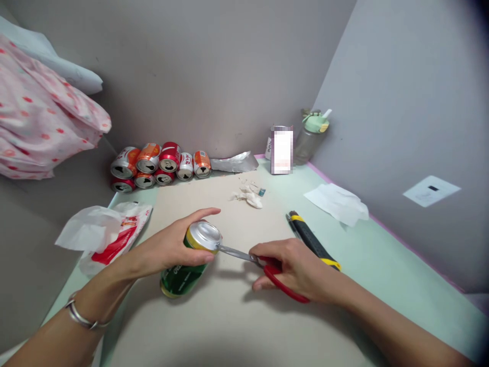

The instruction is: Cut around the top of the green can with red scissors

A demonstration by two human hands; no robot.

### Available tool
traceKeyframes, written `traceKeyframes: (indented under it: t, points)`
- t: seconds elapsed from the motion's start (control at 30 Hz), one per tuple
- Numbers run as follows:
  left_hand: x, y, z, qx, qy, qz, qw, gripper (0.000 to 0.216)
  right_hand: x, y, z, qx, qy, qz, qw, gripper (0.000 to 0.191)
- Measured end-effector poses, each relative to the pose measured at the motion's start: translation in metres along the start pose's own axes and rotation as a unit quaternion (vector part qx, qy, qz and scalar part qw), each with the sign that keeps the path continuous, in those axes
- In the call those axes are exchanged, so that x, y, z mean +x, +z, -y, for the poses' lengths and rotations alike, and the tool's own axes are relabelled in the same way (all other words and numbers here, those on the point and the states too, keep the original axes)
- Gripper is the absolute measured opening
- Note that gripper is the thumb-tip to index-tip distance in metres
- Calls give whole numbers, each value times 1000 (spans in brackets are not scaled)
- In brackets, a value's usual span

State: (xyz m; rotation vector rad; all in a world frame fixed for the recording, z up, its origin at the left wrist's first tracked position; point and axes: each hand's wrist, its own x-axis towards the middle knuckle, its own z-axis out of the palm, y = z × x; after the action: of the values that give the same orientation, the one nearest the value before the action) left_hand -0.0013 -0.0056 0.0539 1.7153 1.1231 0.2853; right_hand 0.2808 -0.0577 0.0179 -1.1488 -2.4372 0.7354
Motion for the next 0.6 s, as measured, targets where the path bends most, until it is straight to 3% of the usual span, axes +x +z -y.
traceKeyframes:
  t: [0.17, 0.3, 0.37, 0.6]
  points:
    - [0, 1, 1, -9, -3, 17, 1000, 87, -1, 9, -6, -72, -37, -44, 996, 42]
    - [-1, 9, -7, 21, -18, -91, 996, 85, -1, 13, -6, -126, -20, -67, 990, 48]
    - [-1, 12, -11, 27, -24, -113, 993, 87, -1, 13, -6, -145, -21, -73, 986, 51]
    - [2, 9, -7, -32, -18, -52, 998, 84, -1, 14, -2, -203, -34, -110, 972, 53]
